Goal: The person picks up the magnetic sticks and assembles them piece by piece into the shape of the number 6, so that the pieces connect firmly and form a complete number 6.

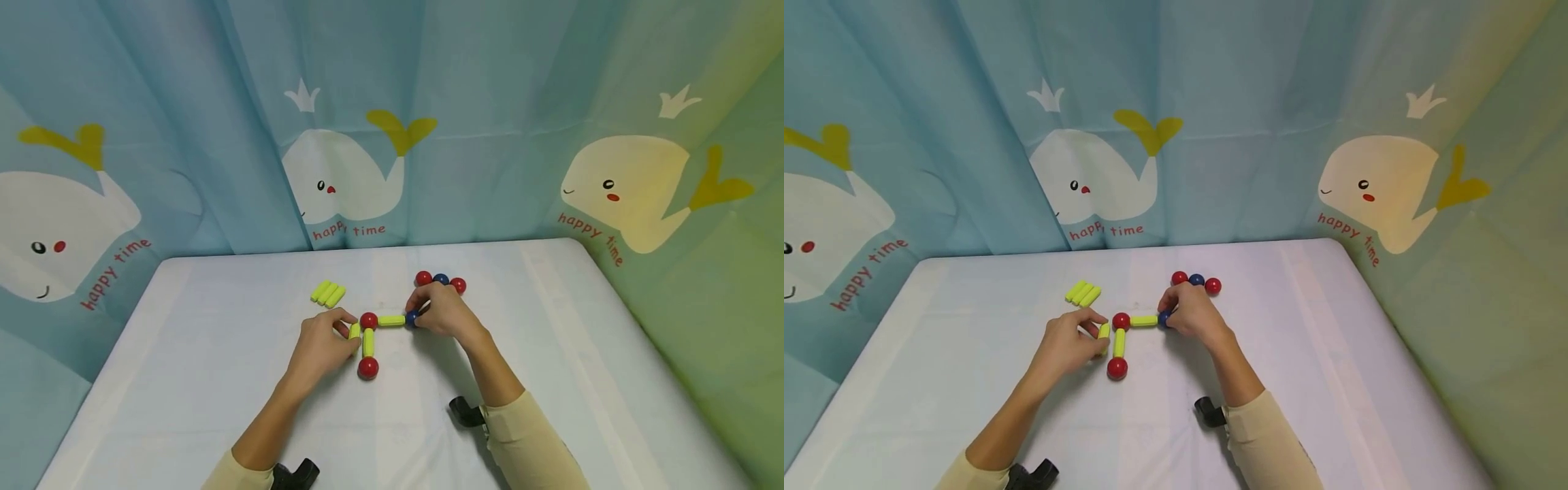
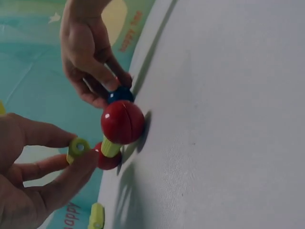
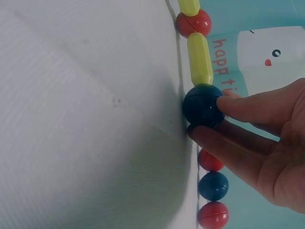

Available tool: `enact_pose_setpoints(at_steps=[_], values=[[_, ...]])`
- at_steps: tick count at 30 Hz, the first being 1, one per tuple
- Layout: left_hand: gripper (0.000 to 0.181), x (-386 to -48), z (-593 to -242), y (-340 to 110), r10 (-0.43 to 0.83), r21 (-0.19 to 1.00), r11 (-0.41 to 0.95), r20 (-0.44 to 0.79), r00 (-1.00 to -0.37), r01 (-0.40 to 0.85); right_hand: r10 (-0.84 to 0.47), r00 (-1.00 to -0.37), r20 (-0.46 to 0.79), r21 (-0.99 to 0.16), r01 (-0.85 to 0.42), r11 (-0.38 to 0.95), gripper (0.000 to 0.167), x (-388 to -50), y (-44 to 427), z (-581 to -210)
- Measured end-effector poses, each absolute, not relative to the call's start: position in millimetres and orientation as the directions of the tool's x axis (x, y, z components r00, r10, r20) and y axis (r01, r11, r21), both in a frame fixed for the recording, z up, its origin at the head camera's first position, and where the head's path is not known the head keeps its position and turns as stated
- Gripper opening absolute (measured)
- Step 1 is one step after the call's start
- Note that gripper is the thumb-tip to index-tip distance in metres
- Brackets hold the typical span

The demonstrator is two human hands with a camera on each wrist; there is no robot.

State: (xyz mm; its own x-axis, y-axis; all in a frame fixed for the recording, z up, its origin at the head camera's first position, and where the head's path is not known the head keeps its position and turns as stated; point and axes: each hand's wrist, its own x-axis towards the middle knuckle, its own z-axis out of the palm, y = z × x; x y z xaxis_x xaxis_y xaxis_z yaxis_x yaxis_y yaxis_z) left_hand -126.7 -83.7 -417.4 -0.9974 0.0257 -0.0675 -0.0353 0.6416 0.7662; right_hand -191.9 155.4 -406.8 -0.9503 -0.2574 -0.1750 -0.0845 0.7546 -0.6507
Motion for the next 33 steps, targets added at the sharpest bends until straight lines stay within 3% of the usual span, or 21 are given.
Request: enact_pose_setpoints(at_steps=[15, 33], values=[[0.028, -86.2, -412.9, -76.9, 0.115, 0.852, 0.522, -0.132, -0.985, -0.053, -0.257, -0.952, -0.168, -0.662, -0.084, 0.745, 0.014, -191.5, 155.1, -405.4], [0.027, -63.7, -420.5, -75.1, 0.201, 0.898, 0.431, -0.194, -0.960, -0.091, -0.257, -0.953, -0.161, -0.652, -0.093, 0.753, 0.017, -192.9, 154.6, -406.6]])
